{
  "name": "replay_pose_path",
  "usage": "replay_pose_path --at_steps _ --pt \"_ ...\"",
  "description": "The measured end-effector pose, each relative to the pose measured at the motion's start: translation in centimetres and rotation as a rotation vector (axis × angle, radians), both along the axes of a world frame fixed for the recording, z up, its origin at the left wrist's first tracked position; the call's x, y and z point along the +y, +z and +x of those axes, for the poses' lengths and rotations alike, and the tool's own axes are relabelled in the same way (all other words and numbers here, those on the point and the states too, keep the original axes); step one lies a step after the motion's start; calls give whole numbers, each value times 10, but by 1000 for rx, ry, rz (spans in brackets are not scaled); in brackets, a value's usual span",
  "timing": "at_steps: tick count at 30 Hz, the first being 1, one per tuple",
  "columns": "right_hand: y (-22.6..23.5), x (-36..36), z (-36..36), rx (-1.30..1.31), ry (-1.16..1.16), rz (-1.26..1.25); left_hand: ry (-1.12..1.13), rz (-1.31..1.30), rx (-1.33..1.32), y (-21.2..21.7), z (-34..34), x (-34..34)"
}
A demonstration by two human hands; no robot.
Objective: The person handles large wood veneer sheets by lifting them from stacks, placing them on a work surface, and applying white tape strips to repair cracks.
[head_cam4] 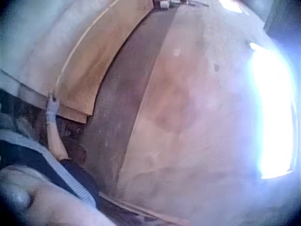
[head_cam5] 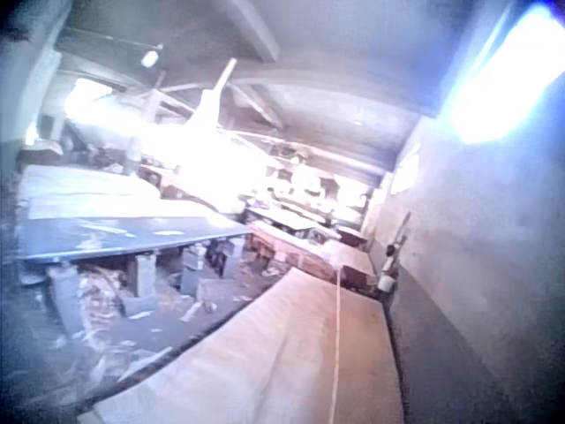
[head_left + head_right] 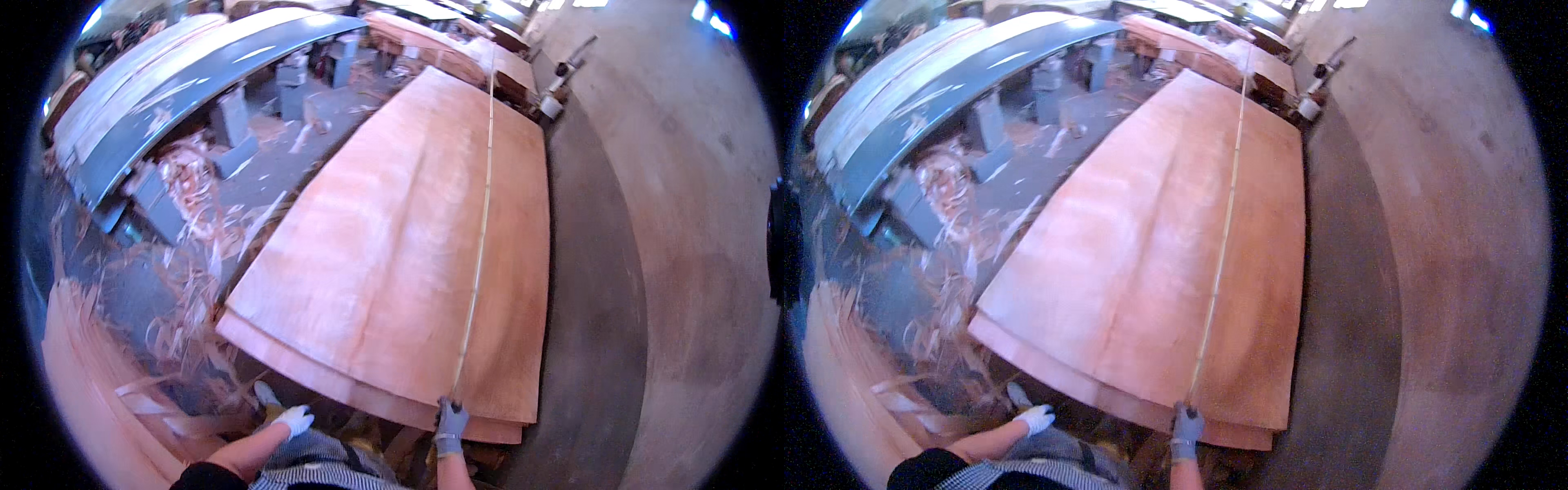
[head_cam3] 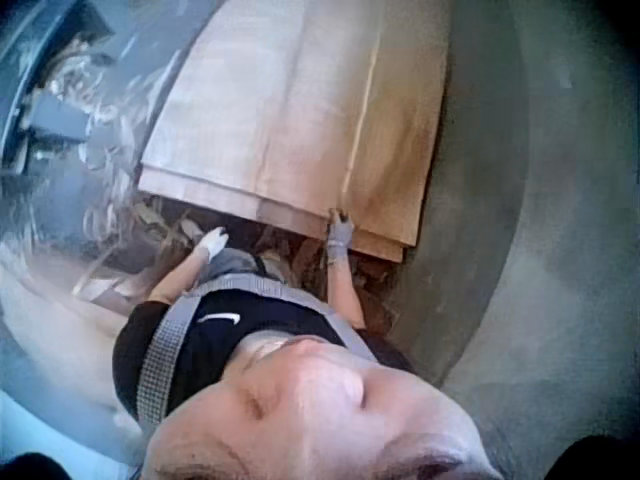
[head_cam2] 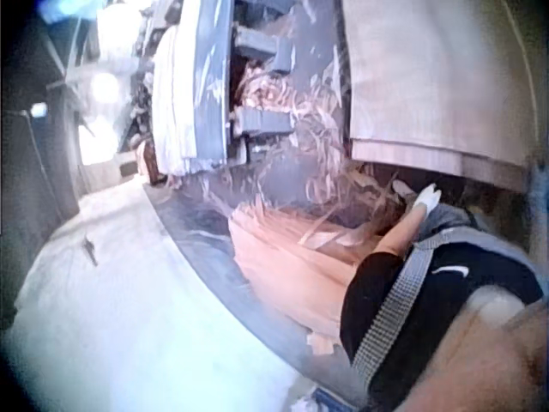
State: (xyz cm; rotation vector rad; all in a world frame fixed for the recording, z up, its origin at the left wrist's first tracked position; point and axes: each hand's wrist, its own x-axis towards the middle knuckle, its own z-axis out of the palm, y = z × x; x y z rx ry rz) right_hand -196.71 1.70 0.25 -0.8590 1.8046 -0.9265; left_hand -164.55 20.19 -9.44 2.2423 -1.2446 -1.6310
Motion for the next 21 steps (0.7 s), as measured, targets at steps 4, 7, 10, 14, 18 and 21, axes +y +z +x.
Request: replay_pose_path --at_steps 4,7,10,14,18,21 --pt "-1 -7 119 -197 79 56 8 -183 151 11 55 3" --pt "8 4 208 -284 65 198 79 -241 311 81 95 -17" --pt "16 13 307 -551 135 221 333 -404 694 79 135 -3" --pt "44 -13 352 -519 56 35 463 -494 535 100 222 35" --pt "32 -51 341 -219 -129 -27 618 -457 196 69 309 105" --pt "-4 -40 340 -267 -124 130 779 -335 302 -10 345 157"
